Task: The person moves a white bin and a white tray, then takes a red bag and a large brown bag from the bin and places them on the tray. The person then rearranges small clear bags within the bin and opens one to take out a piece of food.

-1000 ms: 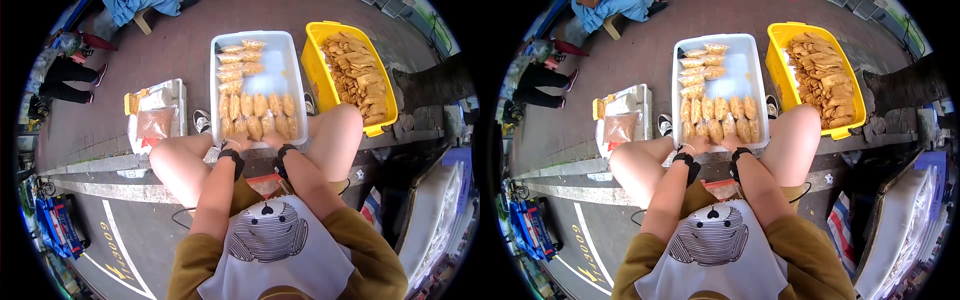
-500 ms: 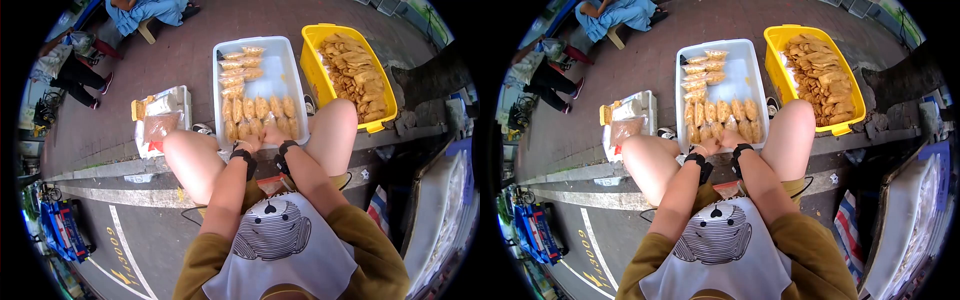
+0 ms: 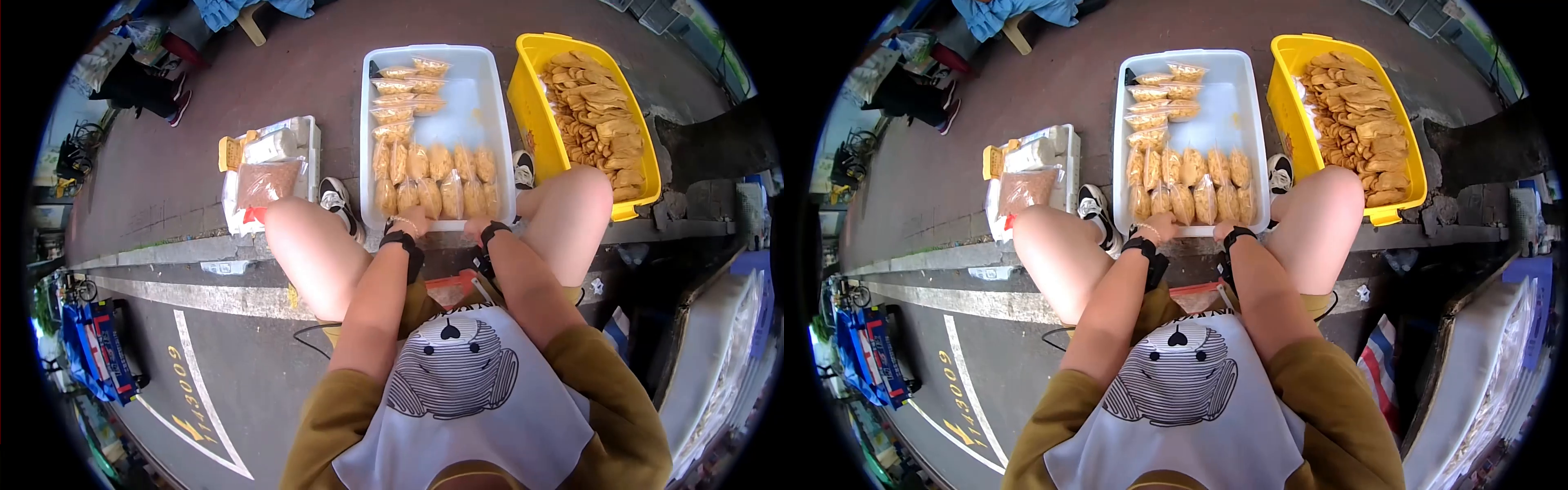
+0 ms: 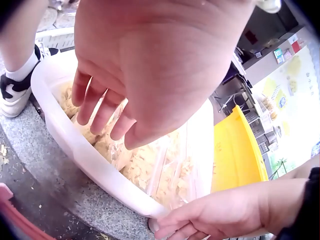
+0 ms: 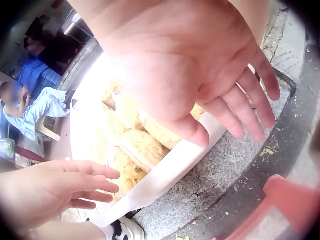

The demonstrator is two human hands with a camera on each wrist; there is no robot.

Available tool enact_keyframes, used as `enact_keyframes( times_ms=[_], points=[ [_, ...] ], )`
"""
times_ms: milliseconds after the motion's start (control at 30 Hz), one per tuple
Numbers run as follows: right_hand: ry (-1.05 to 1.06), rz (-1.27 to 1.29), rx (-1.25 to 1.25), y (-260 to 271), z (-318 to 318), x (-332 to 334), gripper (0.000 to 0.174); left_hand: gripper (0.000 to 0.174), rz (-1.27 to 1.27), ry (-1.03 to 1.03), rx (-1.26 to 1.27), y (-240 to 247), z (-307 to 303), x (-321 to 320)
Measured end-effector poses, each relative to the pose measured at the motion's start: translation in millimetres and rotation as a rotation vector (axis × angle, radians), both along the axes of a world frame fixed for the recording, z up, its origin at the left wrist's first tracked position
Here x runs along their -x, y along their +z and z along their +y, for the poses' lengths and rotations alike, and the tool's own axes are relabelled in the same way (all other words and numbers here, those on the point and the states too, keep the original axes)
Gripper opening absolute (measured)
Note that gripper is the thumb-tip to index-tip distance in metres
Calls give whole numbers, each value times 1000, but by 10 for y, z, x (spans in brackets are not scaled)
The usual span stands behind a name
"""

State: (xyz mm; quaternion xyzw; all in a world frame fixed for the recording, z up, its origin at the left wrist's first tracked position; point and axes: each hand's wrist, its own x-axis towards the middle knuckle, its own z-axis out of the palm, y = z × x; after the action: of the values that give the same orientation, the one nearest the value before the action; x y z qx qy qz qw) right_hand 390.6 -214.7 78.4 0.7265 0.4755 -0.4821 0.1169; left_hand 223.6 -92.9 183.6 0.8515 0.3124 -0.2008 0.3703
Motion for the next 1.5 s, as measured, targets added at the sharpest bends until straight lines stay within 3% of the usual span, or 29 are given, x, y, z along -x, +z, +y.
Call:
enact_keyframes(
  times_ms=[67, 100, 133, 167, 200, 233, 267, 300, 367, 633, 700, 733, 800, 900, 933, 1000, 1033, 1067, 1100, 1167, 1233, 1267, 1300, 1333, 1400, 1500],
  points=[
    [-409, -10, 126, 284, 57, 77, 29, 35, 25, 79, -20, -258, 60, 75],
    [-447, -48, 30, 205, 72, 54, 30, 35, 29, 84, -13, -365, 92, 96],
    [-627, -20, -76, 19, 51, 46, 28, 36, 24, 108, -24, -364, 87, 116],
    [-641, -25, -43, 198, 143, 50, 26, 37, 42, 124, -18, -422, 89, 130],
    [-586, -41, -157, 171, 192, 39, 25, 36, 30, 127, -24, -356, 64, 142],
    [-385, -182, -272, 322, 295, 95, 25, 32, 29, 130, -51, -416, 40, 165],
    [-260, -161, -525, 252, 448, 143, 24, 31, 78, 105, -74, -516, 15, 216],
    [-479, -40, -546, 542, 470, 267, 22, 33, 84, 93, -78, -598, 10, 229],
    [-454, 103, -708, 496, 550, 278, 21, 37, 152, 43, -42, -446, 33, 285],
    [-321, 18, -468, 782, 552, 402, 17, 37, 202, 98, -61, -140, 88, 408],
    [-342, 244, -756, 1191, 729, 628, 15, 37, 203, 89, -58, -112, 75, 395],
    [-337, 241, -754, 1407, 795, 749, 15, 37, 171, 86, -81, -139, 62, 379],
    [-98, 270, -1297, 1734, 847, 923, 16, 37, 133, 85, -103, -247, 22, 375],
    [-50, 171, -1213, 1739, 771, 882, 14, 36, 53, 164, -67, -596, -12, 350],
    [-99, 139, -1070, 1600, 738, 787, 15, 36, 19, 183, -58, -572, 15, 260],
    [-314, 42, -769, 1081, 536, 576, 21, 35, 156, 83, -52, -209, 9, 224],
    [-256, -99, -642, 601, 381, 383, 27, 34, 124, 100, -62, -143, -13, 220],
    [-304, -209, -326, 582, 193, 346, 32, 35, 140, 71, -67, -81, -10, 187],
    [-127, -339, -213, -34, -31, 181, 36, 37, 131, 126, -60, -118, -16, 161],
    [-116, -317, -159, 486, -80, 338, 37, 35, 52, 173, -84, -277, -14, 126],
    [-306, -108, -47, 502, 181, 345, 35, 36, 60, 165, -89, -314, -8, 110],
    [-353, -24, -91, 726, 242, 395, 38, 35, 41, 137, -103, -448, 8, 92],
    [-412, -80, -170, 564, 230, 438, 37, 33, 0, 122, -102, -605, 18, 70],
    [-374, -124, -152, 678, 220, 472, 35, 30, -16, 30, -125, -904, 48, 60],
    [-274, -134, -118, 952, 215, 543, 35, 33, -82, -24, -87, -689, 30, 22],
    [-298, -33, -331, 493, 332, 672, 36, 30, -216, 52, -168, -661, 26, -165]
  ],
)
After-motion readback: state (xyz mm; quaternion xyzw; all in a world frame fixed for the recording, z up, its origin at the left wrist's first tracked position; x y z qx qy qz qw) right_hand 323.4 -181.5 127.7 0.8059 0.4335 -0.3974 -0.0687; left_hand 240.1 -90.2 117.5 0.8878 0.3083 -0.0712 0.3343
